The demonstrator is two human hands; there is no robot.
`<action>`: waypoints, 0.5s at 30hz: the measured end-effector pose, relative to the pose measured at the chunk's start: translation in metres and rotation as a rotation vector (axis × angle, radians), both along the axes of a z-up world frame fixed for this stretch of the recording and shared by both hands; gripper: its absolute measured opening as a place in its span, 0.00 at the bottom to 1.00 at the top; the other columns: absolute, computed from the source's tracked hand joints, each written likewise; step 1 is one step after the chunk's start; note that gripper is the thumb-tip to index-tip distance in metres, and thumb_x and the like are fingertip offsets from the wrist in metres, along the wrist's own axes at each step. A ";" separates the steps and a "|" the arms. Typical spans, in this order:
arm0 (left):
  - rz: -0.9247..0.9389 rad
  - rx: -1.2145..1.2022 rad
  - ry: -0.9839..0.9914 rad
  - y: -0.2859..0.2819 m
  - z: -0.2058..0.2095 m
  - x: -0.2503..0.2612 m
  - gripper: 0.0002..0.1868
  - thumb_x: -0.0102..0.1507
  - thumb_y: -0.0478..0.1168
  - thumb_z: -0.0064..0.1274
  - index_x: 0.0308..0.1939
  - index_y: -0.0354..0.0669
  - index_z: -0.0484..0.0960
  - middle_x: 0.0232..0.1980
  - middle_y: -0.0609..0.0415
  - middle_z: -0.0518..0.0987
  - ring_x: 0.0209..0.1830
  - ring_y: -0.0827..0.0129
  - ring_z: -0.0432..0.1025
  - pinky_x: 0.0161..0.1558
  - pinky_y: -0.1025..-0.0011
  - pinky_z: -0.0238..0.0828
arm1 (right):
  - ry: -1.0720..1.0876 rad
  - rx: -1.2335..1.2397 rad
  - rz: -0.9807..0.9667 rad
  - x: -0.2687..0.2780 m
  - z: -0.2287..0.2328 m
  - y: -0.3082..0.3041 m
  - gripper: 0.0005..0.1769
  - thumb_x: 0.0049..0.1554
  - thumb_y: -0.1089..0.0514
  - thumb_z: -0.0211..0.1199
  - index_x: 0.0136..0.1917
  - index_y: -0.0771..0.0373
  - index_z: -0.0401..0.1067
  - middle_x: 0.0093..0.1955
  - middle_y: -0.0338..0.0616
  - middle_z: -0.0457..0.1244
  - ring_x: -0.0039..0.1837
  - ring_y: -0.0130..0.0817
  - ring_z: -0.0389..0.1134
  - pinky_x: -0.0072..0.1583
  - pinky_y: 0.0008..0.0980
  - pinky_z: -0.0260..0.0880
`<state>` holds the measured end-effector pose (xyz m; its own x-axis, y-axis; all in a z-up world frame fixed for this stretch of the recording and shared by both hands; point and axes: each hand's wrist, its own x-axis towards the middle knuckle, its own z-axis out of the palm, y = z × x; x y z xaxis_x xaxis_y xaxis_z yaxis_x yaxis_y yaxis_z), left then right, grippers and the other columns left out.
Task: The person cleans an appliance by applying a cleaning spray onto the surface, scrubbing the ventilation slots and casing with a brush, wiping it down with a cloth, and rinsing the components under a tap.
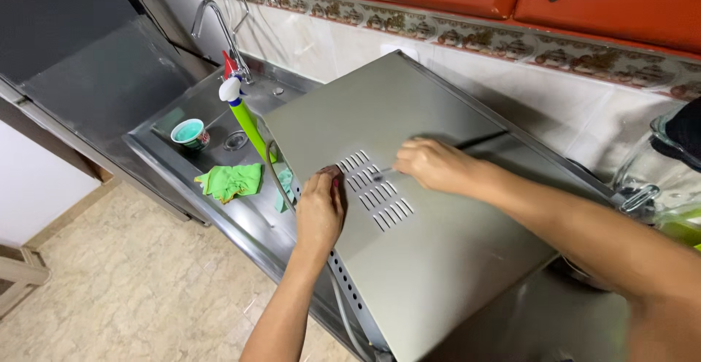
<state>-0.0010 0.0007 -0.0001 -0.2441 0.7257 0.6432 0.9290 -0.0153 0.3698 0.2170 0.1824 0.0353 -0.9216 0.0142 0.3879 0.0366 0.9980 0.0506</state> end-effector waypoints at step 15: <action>-0.012 -0.029 0.011 0.001 0.009 0.008 0.09 0.65 0.32 0.51 0.49 0.44 0.82 0.47 0.51 0.81 0.49 0.55 0.78 0.53 0.64 0.75 | 0.000 -0.045 -0.016 -0.022 0.005 0.026 0.09 0.62 0.65 0.57 0.43 0.60 0.77 0.37 0.39 0.67 0.43 0.35 0.68 0.48 0.33 0.68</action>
<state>0.0072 0.0019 0.0093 -0.2287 0.7470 0.6243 0.9327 -0.0155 0.3602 0.1953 0.2085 0.0399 -0.9211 0.0463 0.3867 0.0527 0.9986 0.0061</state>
